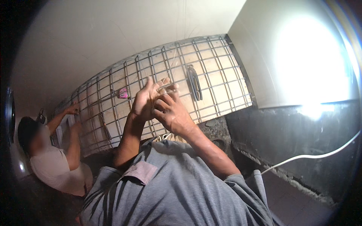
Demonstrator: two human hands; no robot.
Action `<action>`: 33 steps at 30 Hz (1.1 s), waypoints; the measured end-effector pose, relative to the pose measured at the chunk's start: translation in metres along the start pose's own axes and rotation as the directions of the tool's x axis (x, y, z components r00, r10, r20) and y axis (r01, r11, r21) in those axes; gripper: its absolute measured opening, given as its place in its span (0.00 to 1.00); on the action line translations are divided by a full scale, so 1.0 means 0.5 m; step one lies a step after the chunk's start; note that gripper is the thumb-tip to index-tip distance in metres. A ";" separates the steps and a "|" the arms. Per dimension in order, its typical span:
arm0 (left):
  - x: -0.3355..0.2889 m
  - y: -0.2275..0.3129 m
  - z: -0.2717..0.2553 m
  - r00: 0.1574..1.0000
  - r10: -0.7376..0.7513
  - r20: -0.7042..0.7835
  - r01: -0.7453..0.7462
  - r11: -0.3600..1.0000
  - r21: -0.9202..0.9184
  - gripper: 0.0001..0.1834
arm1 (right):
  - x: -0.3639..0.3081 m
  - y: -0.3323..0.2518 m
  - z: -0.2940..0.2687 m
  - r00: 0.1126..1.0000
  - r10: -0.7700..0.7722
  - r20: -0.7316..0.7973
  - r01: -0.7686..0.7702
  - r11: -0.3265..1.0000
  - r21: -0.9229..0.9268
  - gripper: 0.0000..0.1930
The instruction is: The person secures a metal wire mesh to a wall using wire ties and pliers. They repeatedly wrap the ties around the mesh and wall anchors, then twist them tight with the pliers to fasten the mesh in place.
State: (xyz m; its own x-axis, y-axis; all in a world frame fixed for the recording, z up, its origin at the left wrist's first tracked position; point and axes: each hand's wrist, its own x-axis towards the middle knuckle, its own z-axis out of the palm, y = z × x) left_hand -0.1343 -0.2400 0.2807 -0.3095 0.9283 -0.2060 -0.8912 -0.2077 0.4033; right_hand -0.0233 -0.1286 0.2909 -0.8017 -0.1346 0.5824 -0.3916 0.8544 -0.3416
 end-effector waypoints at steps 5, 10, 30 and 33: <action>0.071 -0.058 -0.119 0.882 0.219 -0.417 0.006 0.880 0.475 0.26 | -0.102 0.098 0.122 0.982 -0.030 0.184 0.002 0.989 0.149 0.08; 0.103 -0.138 -0.226 0.741 0.206 -0.639 0.151 0.876 0.458 0.19 | -0.167 0.153 0.163 0.940 -0.176 0.293 0.116 0.970 0.212 0.05; 0.248 -0.163 -0.267 0.442 0.297 -0.847 0.252 0.865 0.435 0.18 | -0.270 0.254 0.180 0.652 0.708 0.272 -0.694 0.412 0.590 0.07; 0.215 -0.164 -0.288 0.360 0.434 -0.826 0.331 0.768 0.548 0.19 | -0.271 0.282 0.181 0.672 0.719 0.180 -0.667 0.480 0.570 0.08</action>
State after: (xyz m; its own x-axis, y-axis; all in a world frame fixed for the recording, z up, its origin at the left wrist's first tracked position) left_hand -0.1426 -0.1675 0.0969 -0.7723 -0.0111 -0.6352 -0.6053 0.3164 0.7304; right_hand -0.0107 -0.0351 0.0970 -0.9013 0.4330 0.0127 0.0889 0.2137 -0.9728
